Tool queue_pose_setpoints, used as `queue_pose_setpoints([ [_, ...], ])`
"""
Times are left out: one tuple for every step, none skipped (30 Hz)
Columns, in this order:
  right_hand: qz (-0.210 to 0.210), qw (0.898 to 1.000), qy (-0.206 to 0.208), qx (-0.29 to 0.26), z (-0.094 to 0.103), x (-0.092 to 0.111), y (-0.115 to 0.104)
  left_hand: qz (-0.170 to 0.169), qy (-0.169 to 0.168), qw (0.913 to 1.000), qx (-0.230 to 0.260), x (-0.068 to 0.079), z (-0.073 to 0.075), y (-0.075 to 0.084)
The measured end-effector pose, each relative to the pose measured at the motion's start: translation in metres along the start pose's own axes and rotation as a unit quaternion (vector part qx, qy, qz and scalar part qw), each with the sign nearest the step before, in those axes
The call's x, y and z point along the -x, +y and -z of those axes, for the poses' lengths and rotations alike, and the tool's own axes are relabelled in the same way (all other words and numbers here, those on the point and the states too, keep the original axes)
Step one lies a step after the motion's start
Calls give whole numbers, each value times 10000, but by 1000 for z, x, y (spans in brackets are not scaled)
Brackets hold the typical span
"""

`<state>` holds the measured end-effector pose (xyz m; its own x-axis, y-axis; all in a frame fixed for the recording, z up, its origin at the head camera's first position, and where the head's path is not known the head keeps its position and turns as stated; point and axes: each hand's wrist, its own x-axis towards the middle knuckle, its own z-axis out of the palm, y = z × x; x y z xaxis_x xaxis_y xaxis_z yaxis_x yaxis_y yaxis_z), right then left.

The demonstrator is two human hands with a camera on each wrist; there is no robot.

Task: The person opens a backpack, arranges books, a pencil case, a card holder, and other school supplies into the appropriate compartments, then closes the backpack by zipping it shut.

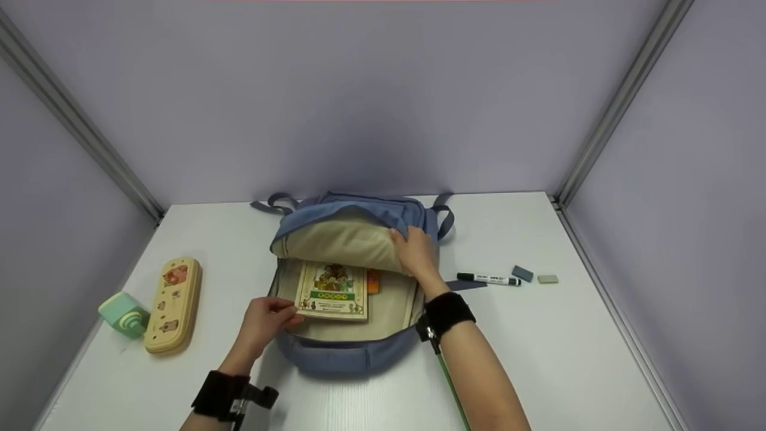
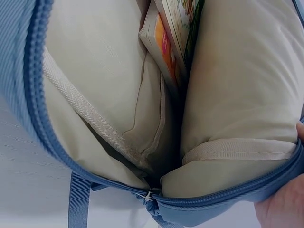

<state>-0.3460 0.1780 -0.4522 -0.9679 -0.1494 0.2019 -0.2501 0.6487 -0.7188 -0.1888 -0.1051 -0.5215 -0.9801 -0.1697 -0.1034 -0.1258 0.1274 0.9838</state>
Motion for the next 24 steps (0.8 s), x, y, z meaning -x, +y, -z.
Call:
queue_pose_setpoints([
  [4, 10000, 6, 23, 0, 0, 0, 1, 65, 10000, -46, -3, -1, -1],
  [-1, 10000, 4, 44, 0, 0, 0, -18, 130, 9998, -117, -5, -2, -1],
  [-4, 10000, 12, 58, 0, 1, 0, -59, 200, 9995, -240, -7, -3, -2],
  [-11, 10000, 18, 58, 0, 0, 1, -115, 264, 9989, -381, -8, -4, -2],
  [-20, 10000, 29, 54, 0, 0, 1, -181, 316, 9979, -541, -9, -5, -2],
  [-24, 10000, 41, 52, -1, 0, 1, -241, 356, 9968, -680, -10, -6, -2],
  [-40, 10000, 52, 46, -1, 0, 1, -315, 399, 9951, -851, -11, -7, -2],
  [-43, 10000, 62, 22, -1, 0, 2, -386, 449, 9931, -1010, -12, -8, -2],
  [-44, 10000, 74, 0, -1, 0, 2, -461, 482, 9912, -1143, -13, -9, -2],
  [-42, 10000, 79, -19, -1, 0, 2, -515, 500, 9901, -1206, -14, -10, -1],
  [-35, 10000, 89, -24, -1, 1, 1, -563, 505, 9894, -1239, -15, -10, -1],
  [-30, 9999, 93, -32, -2, 1, 1, -605, 499, 9890, -1253, -16, -11, -1],
  [-27, 9999, 92, -53, -2, 1, 1, -660, 483, 9886, -1267, -17, -11, -1],
  [-14, 9999, 89, -68, -2, 2, 0, -690, 444, 9883, -1289, -17, -11, -1],
  [-1, 9999, 82, -79, -2, 2, 0, -682, 386, 9882, -1318, -17, -11, -1],
  [12, 9999, 69, -95, -2, 3, 0, -661, 329, 9879, -1361, -16, -12, -1],
  [24, 9999, 60, -112, -3, 3, 0, -632, 261, 9877, -1409, -15, -12, -1],
  [33, 9999, 49, -135, -3, 4, 0, -585, 193, 9878, -1428, -14, -12, -1],
  [44, 9999, 37, -148, -3, 4, 0, -525, 128, 9881, -1439, -13, -13, 0],
  [55, 9999, 35, -154, -3, 4, 0, -459, 72, 9886, -1429, -12, -13, 0],
  [56, 9999, 35, -149, -3, 4, 0, -423, 28, 9895, -1382, -12, -14, 1],
  [55, 9999, 39, -144, -3, 3, 0, -395, -8, 9906, -1308, -12, -15, 1],
  [52, 9999, 25, -137, -3, 3, 0, -364, -62, 9923, -1185, -12, -15, 1],
  [53, 9999, 14, -125, -3, 3, 1, -343, -107, 9939, -1042, -13, -16, 0],
])
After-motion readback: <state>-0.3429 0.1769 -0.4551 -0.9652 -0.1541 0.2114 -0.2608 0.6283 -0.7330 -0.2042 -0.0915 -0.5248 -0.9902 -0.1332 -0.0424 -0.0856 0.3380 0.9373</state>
